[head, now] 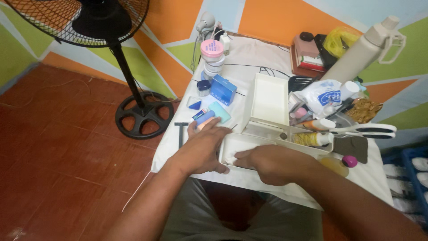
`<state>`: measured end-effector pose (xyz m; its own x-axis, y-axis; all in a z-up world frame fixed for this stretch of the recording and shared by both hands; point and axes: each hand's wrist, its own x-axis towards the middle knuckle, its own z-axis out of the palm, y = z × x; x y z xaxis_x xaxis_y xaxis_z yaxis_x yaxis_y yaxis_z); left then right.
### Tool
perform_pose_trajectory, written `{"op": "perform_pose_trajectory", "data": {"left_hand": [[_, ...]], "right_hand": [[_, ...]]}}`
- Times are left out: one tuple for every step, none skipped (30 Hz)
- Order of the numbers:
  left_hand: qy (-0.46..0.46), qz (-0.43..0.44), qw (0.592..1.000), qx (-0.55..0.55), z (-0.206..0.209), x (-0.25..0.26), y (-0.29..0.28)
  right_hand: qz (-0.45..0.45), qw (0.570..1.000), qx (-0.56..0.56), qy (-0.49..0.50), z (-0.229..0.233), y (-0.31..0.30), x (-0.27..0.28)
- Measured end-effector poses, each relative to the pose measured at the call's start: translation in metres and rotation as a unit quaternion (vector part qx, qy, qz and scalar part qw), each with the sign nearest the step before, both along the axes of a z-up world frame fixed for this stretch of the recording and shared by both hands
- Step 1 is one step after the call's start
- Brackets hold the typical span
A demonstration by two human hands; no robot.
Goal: The person organizes various small items on a table. They pick up and place items such as a tube, a small box, and a white cloth into a white tray. The person also handles a small orange object and a blue object, placing them into the tray.
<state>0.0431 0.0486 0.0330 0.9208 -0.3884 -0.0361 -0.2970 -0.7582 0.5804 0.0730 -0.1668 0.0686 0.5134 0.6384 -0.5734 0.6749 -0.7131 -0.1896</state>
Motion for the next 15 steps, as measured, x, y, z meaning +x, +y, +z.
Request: {"op": "perform_pose_trajectory", "data": {"left_hand": [[-0.007,-0.004,1.0,-0.005,-0.001,0.0,-0.001],[-0.004,0.0,1.0,-0.004,-0.001,0.001,-0.001],[-0.001,0.002,1.0,-0.004,-0.001,0.001,-0.001],[0.002,0.004,1.0,-0.003,0.0,0.002,-0.001],[0.009,0.004,1.0,0.001,0.0,0.003,-0.002],[0.015,0.005,1.0,0.004,0.0,0.003,-0.002],[0.021,0.008,1.0,0.008,0.001,0.003,-0.002],[0.02,0.006,1.0,0.008,0.003,0.002,-0.002],[0.019,0.006,1.0,0.006,0.003,0.002,-0.002],[0.018,0.006,1.0,0.005,0.004,0.001,-0.002],[0.016,0.007,1.0,0.009,0.004,0.001,-0.002],[0.013,0.007,1.0,0.013,0.005,0.001,-0.002],[0.011,0.006,1.0,0.017,0.005,0.001,-0.002],[0.012,0.008,1.0,0.016,0.005,0.001,-0.002],[0.012,0.008,1.0,0.015,0.005,0.0,-0.002]], "right_hand": [[0.024,1.0,0.008,0.005,0.001,-0.003,-0.001],[0.022,1.0,0.005,0.005,0.0,-0.001,0.0],[0.017,1.0,0.002,0.004,-0.002,0.003,0.002],[0.013,1.0,-0.002,0.004,-0.003,0.007,0.002],[0.018,1.0,-0.002,-0.016,-0.003,0.012,0.003],[0.023,0.999,-0.002,-0.035,-0.003,0.018,0.002],[0.029,0.998,-0.002,-0.055,-0.002,0.024,0.002],[0.012,0.998,-0.03,-0.057,0.0,0.028,0.001],[-0.004,0.997,-0.059,-0.059,0.003,0.031,0.001],[-0.02,0.994,-0.087,-0.06,0.004,0.032,0.0],[-0.01,0.993,-0.091,-0.072,0.004,0.032,0.0],[-0.001,0.992,-0.096,-0.084,0.002,0.028,0.0],[0.007,0.99,-0.1,-0.095,0.0,0.022,0.0],[0.006,0.992,-0.084,-0.097,-0.003,0.013,0.001],[0.004,0.993,-0.068,-0.099,-0.005,0.003,0.002]]}}
